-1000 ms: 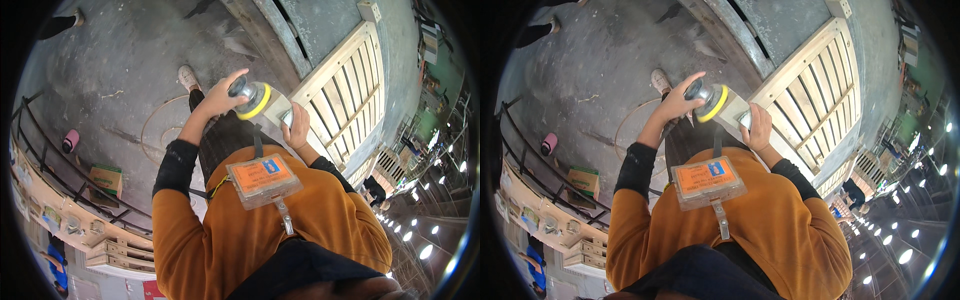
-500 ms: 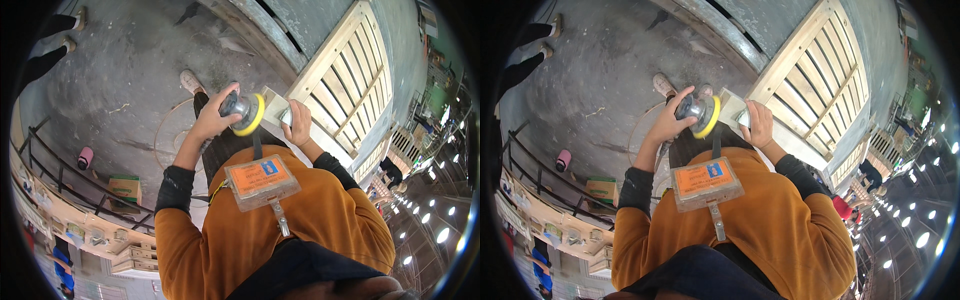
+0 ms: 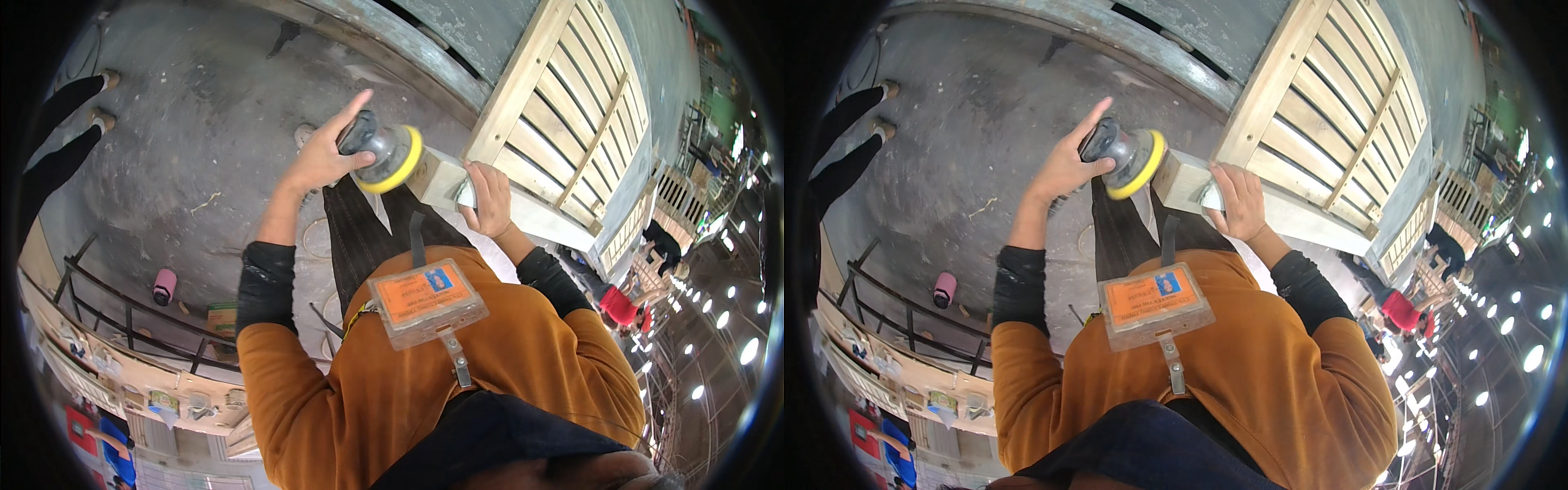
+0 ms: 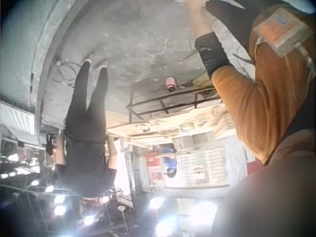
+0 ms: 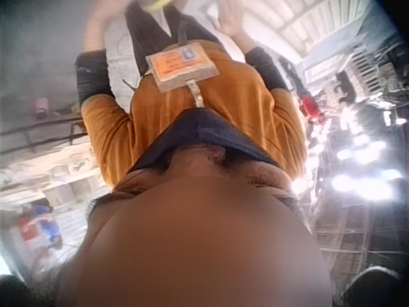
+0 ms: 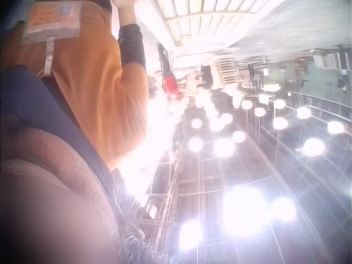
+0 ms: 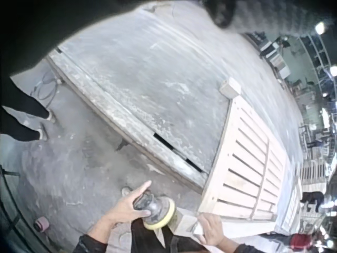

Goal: The person uses a handheld orbital sander and a sanding block to smooth the surfaces and edges of wooden slatted panels. They flip the panels to work on both sides and move between multiple units on a workbench in a busy workshop.

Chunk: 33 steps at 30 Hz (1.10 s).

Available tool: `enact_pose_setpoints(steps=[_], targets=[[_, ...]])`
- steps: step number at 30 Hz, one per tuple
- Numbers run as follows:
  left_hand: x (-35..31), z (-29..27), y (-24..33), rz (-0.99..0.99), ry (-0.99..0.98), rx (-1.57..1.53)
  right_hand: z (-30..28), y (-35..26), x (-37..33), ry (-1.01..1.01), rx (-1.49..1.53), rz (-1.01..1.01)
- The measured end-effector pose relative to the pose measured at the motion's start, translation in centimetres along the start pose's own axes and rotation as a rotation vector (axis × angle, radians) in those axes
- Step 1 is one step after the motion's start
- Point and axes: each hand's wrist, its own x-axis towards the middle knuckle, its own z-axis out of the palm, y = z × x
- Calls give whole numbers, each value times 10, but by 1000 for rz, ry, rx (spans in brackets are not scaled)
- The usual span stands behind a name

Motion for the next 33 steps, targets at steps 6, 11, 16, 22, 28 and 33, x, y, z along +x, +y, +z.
enact_pose_setpoints(steps=[6,11,16,22,28,33], targets=[[49,-19,11,7,-402,90,2,4,-4,16,-1,1],[49,-10,-44,-148,-261,104,-1,8,-5,20,23,-16],[-15,36,-104,-201,442,532,1,-7,2,-72,0,-31],[-87,33,-107,-49,928,687,18,-26,5,-99,-113,69],[-125,57,-76,-234,1174,733,25,-20,-7,80,36,-28],[-146,136,-77,-49,1406,768,47,-21,-77,72,95,-200]])
